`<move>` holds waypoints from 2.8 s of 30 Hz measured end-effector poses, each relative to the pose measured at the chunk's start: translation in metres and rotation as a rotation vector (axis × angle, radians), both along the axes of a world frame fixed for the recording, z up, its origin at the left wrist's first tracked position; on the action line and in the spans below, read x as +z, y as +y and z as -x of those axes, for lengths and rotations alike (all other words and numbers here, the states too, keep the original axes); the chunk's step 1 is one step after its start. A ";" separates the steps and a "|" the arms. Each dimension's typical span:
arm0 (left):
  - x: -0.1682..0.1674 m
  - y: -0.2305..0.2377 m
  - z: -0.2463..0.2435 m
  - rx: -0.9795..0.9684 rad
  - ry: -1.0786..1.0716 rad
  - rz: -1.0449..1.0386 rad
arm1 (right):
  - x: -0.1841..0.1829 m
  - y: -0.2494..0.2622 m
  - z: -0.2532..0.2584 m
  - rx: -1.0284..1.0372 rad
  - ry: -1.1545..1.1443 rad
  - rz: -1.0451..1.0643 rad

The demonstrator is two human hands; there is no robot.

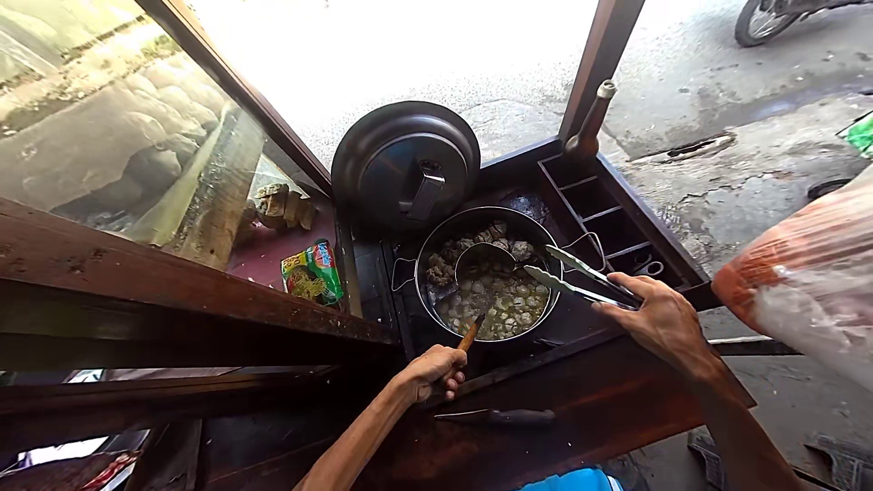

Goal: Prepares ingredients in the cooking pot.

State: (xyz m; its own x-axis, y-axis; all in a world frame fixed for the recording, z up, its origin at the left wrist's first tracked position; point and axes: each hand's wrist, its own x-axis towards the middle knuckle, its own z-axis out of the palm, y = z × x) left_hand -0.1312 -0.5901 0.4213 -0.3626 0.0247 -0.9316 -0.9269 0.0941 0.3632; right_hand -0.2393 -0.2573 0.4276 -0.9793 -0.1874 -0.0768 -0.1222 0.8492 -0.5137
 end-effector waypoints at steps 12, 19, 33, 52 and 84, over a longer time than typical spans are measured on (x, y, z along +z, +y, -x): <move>-0.034 0.043 -0.015 -0.040 0.302 0.445 | -0.010 0.021 -0.010 -0.047 -0.017 0.071; -0.018 0.041 -0.003 -0.198 0.402 0.640 | -0.009 0.012 -0.018 -0.038 -0.076 0.068; -0.007 0.017 -0.018 -0.244 0.515 0.682 | -0.022 -0.007 -0.020 -0.045 -0.155 0.073; -0.012 0.017 -0.036 -0.209 0.573 0.711 | -0.021 0.008 0.019 -0.365 0.062 -0.089; -0.009 -0.002 -0.046 -0.104 0.539 0.573 | -0.019 -0.157 0.073 0.574 0.346 -0.067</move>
State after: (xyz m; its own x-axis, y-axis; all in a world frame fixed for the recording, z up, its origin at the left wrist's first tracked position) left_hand -0.0855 -0.5918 0.4124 -0.7896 -0.3471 -0.5060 -0.6131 0.4789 0.6282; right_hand -0.3122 -0.4143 0.4090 -0.6959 -0.6915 0.1936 -0.7119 0.6292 -0.3119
